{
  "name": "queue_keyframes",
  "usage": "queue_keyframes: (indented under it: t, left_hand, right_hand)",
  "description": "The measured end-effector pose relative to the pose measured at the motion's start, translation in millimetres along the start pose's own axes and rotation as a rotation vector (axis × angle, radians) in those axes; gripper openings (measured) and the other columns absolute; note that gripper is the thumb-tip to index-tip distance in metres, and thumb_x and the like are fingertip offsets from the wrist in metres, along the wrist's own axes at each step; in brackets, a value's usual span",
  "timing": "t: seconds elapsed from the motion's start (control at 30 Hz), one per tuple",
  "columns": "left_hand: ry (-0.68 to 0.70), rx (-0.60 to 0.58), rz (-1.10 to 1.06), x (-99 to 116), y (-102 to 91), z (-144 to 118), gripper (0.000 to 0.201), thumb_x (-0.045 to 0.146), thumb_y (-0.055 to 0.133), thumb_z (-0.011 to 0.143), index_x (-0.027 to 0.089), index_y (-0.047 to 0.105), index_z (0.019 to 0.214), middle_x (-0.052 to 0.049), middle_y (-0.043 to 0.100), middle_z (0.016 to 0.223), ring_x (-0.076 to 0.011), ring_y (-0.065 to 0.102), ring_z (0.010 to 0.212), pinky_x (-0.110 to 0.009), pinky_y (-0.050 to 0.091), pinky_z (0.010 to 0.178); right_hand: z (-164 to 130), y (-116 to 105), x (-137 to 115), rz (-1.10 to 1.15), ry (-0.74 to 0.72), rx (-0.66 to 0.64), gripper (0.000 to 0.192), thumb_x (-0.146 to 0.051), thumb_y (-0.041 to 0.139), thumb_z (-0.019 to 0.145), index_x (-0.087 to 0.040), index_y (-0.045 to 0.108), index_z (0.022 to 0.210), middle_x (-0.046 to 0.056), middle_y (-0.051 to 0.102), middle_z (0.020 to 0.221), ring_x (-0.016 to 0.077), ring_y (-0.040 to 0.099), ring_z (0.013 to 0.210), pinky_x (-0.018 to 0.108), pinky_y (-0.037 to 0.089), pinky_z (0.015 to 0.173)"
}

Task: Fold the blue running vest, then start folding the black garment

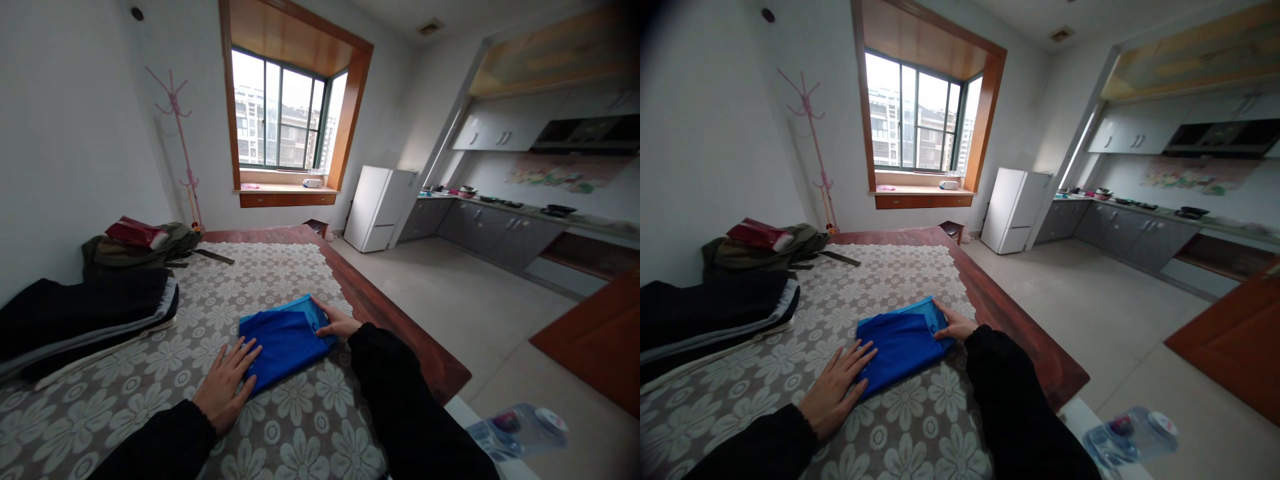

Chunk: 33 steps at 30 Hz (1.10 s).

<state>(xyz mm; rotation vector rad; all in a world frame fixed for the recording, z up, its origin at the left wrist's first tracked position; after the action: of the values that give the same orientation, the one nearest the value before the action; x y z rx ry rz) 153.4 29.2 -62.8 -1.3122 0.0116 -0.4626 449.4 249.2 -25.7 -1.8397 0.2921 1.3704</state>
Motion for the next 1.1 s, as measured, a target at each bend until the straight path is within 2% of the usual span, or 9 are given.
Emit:
queue_keyframes:
  t: [0.2, 0.27, 0.37, 0.5, 0.63, 0.7, 0.83, 0.93, 1.1]
  left_hand:
    - [-0.001, 0.019, 0.029, -2.8, 4.4, -0.9, 0.059, 0.033, 0.04, 0.104, 0.03, 0.03, 0.162, -0.004, 0.037, 0.163, -0.0319, 0.029, 0.152, -0.067, 0.024, 0.123]
    - [0.0, 0.024, 0.039, -2.9, 3.7, -0.8, 0.06, 0.033, 0.041, 0.104, 0.031, 0.029, 0.162, -0.004, 0.038, 0.163, -0.0317, 0.031, 0.151, -0.066, 0.024, 0.123]
    - [0.003, 0.024, 0.048, 0.2, -2.2, 0.2, 0.063, 0.034, 0.043, 0.103, 0.03, 0.026, 0.163, -0.005, 0.038, 0.162, -0.0319, 0.032, 0.15, -0.066, 0.025, 0.123]
    - [-0.014, -0.005, 0.051, 5.1, -9.8, 1.4, 0.06, 0.034, 0.042, 0.104, 0.03, 0.027, 0.163, -0.005, 0.038, 0.163, -0.0313, 0.032, 0.15, -0.066, 0.027, 0.122]
    - [-0.015, 0.003, 0.033, 3.1, -6.7, 0.8, 0.059, 0.035, 0.042, 0.105, 0.031, 0.028, 0.162, -0.004, 0.035, 0.164, -0.0319, 0.03, 0.152, -0.067, 0.026, 0.122]
    - [-0.015, 0.005, 0.025, 1.0, -3.4, 0.5, 0.059, 0.037, 0.04, 0.106, 0.031, 0.025, 0.163, -0.004, 0.033, 0.165, -0.0316, 0.026, 0.153, -0.066, 0.025, 0.123]
    - [0.02, 0.012, -0.001, 1.3, -2.2, 1.0, 0.059, 0.042, 0.04, 0.108, 0.031, 0.024, 0.164, -0.004, 0.033, 0.165, -0.0323, 0.024, 0.154, -0.065, 0.025, 0.124]
    - [0.054, 0.011, -0.016, 4.5, -4.4, 1.8, 0.058, 0.044, 0.044, 0.108, 0.029, 0.03, 0.162, -0.005, 0.034, 0.164, -0.034, 0.026, 0.153, -0.063, 0.026, 0.124]
    - [0.053, -0.029, -0.008, 8.9, -6.2, 2.2, 0.057, 0.047, 0.041, 0.108, 0.028, 0.033, 0.161, -0.005, 0.032, 0.165, -0.0341, 0.026, 0.153, -0.064, 0.029, 0.123]
  right_hand:
    - [-5.0, 3.6, 5.1, 0.134, -0.006, -0.067, 0.135, -0.032, 0.094, 0.061, -0.031, 0.008, 0.165, 0.01, 0.033, 0.166, 0.0329, 0.056, 0.133, 0.044, 0.05, 0.11]
    - [-6.6, 3.4, 7.0, 0.128, -0.016, -0.058, 0.135, -0.033, 0.094, 0.062, -0.03, 0.008, 0.165, 0.01, 0.03, 0.167, 0.0331, 0.053, 0.137, 0.045, 0.048, 0.112]
    - [-8.0, 1.4, 12.8, 0.058, 0.005, -0.027, 0.133, -0.032, 0.095, 0.059, -0.026, 0.015, 0.165, 0.009, 0.027, 0.168, 0.0334, 0.038, 0.149, 0.046, 0.034, 0.122]
    - [-7.4, -3.2, 10.9, -0.087, -0.019, 0.05, 0.106, -0.041, 0.089, 0.068, -0.023, 0.037, 0.159, 0.011, 0.035, 0.165, 0.0348, 0.038, 0.148, 0.05, 0.032, 0.124]
    - [-5.1, -2.9, -11.6, -0.3, -0.232, 0.339, 0.077, -0.049, 0.074, 0.086, -0.019, 0.049, 0.152, 0.015, 0.039, 0.161, 0.0332, 0.036, 0.149, 0.052, 0.028, 0.125]
    - [-3.7, 4.3, -20.9, -0.374, -0.311, 0.417, 0.064, -0.048, 0.068, 0.092, -0.021, 0.052, 0.148, 0.014, 0.045, 0.156, 0.0308, 0.038, 0.146, 0.05, 0.03, 0.124]
    - [1.5, 21.8, -23.2, -0.5, -0.288, 0.344, 0.034, -0.045, 0.066, 0.095, -0.021, 0.071, 0.118, 0.014, 0.063, 0.127, 0.0317, 0.055, 0.123, 0.05, 0.042, 0.111]
    - [3.6, 25.5, -20.7, -0.607, -0.244, 0.351, 0.023, -0.044, 0.066, 0.096, -0.022, 0.074, 0.095, 0.012, 0.066, 0.112, 0.0318, 0.057, 0.112, 0.05, 0.042, 0.104]
    - [6.5, 26.4, -18.1, -0.653, -0.194, 0.317, 0.024, -0.038, 0.056, 0.102, -0.021, 0.07, 0.091, 0.008, 0.069, 0.094, 0.0274, 0.062, 0.096, 0.044, 0.042, 0.095]
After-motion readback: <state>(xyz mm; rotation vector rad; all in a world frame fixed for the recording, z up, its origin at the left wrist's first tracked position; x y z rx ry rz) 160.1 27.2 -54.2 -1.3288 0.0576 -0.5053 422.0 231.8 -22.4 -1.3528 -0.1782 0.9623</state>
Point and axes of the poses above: each hand's wrist, its own z-axis towards the middle knuckle, its own y-axis out of the palm, x = y × z, the point moved 3 cm from there along z, towards the middle knuckle
